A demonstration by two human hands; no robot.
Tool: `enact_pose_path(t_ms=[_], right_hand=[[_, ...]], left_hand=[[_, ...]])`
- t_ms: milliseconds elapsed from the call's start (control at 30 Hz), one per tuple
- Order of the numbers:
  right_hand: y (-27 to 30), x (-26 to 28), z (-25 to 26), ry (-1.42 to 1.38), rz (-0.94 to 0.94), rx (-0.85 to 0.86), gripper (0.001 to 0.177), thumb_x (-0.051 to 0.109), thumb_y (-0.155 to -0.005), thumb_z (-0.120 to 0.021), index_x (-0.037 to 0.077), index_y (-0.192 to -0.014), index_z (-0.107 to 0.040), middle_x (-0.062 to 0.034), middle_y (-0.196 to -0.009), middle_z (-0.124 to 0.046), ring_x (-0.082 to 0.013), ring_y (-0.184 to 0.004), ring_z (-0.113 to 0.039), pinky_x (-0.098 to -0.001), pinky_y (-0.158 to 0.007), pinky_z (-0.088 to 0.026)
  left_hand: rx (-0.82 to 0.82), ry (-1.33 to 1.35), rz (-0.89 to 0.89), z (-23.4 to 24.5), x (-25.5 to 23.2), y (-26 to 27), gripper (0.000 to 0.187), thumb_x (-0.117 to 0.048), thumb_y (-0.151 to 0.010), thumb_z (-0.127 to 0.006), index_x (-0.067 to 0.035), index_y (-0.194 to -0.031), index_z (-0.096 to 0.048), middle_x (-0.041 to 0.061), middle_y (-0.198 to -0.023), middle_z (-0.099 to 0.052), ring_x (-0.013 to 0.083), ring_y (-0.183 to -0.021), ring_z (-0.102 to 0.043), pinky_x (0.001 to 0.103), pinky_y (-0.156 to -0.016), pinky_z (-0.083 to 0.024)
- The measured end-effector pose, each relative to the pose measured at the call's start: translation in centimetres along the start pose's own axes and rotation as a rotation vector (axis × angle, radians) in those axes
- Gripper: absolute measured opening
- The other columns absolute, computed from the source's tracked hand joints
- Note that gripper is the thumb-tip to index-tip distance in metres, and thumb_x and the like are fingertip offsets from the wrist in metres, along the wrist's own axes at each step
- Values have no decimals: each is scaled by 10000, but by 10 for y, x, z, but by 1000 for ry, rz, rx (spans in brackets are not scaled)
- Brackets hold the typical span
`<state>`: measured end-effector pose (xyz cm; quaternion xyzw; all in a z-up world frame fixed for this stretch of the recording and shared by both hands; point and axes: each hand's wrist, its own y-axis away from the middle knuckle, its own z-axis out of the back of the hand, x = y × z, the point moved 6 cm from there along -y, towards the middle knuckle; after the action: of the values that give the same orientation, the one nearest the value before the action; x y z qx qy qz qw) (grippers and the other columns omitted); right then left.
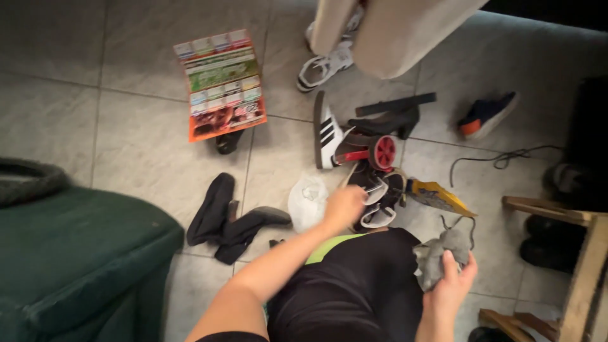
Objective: Cleaning and polishing various shoes and arranging them on a shelf.
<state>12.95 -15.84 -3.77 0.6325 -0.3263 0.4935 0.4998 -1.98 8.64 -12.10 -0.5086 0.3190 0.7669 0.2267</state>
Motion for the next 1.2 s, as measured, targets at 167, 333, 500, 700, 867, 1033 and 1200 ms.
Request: enact_pose_path(t_ms=[167,333,500,700,867,1033,1200], right_hand=[[0,8,53,-21,20,-96,380,38,-1035,-592,-4,-1400,-495,-97,-1231,-631,-194,-1068,-640,-335,-894,-549],[19,17,74,-85,0,-181,382,28,-1009,-574,23,-1386,-514,-84,-1190,-644,-184,-1015,-645,-331,-838,-550],[30,-2,92,-137,-50,-242,388,32,-1005,-580,42,-1386,-509,-78,-1181,-642,-179,-1009,-645,-336,-838,-554],[22,-3,86,-174,-64,-265,419,32,-989,-589,60,-1398,-500,-76,-1178,-639,-185,-1014,-649,-345,-851,-554],[11,7,80,-213,-32,-246,424,24,-991,-585,58,-1406,-498,-81,-1221,-634,-184,-1073,-641,-337,-910,-545],[5,25,79,-399,-17,-164,459,34,-967,-576,58,-1419,-503,-91,-1261,-631,-191,-1098,-633,-337,-931,-536],[13,66,101,-444,110,-202,519,48,-939,-604,41,-1446,-493,-98,-1288,-630,-205,-1143,-624,-349,-986,-522]], left_hand=[[117,-936,-52,-28,115,-100,186,-145,-860,-616,-68,-892,-783,169,-944,-750,354,-916,-710,514,-744,-553],[9,-1427,-316,-47,184,-174,380,-305,-925,-522,-61,-1118,-740,146,-1170,-731,297,-1147,-639,584,-1039,-405],[206,-1517,-425,-30,195,-164,297,-236,-969,-538,-112,-1198,-680,108,-1005,-741,299,-1042,-663,523,-982,-422],[81,-1595,-408,47,187,-122,238,-243,-861,-593,-152,-1038,-724,59,-892,-741,249,-909,-687,514,-912,-435],[285,-1391,-353,65,93,-86,123,-176,-853,-633,-160,-922,-734,38,-901,-744,231,-933,-690,543,-914,-455],[133,273,91,44,82,-76,245,-256,-1019,-666,-52,-1153,-684,21,-1003,-682,164,-917,-587,334,-817,-479],[362,924,303,-83,-121,-43,365,-221,-1026,-554,-27,-1334,-577,41,-1230,-670,152,-1113,-631,331,-986,-491]])
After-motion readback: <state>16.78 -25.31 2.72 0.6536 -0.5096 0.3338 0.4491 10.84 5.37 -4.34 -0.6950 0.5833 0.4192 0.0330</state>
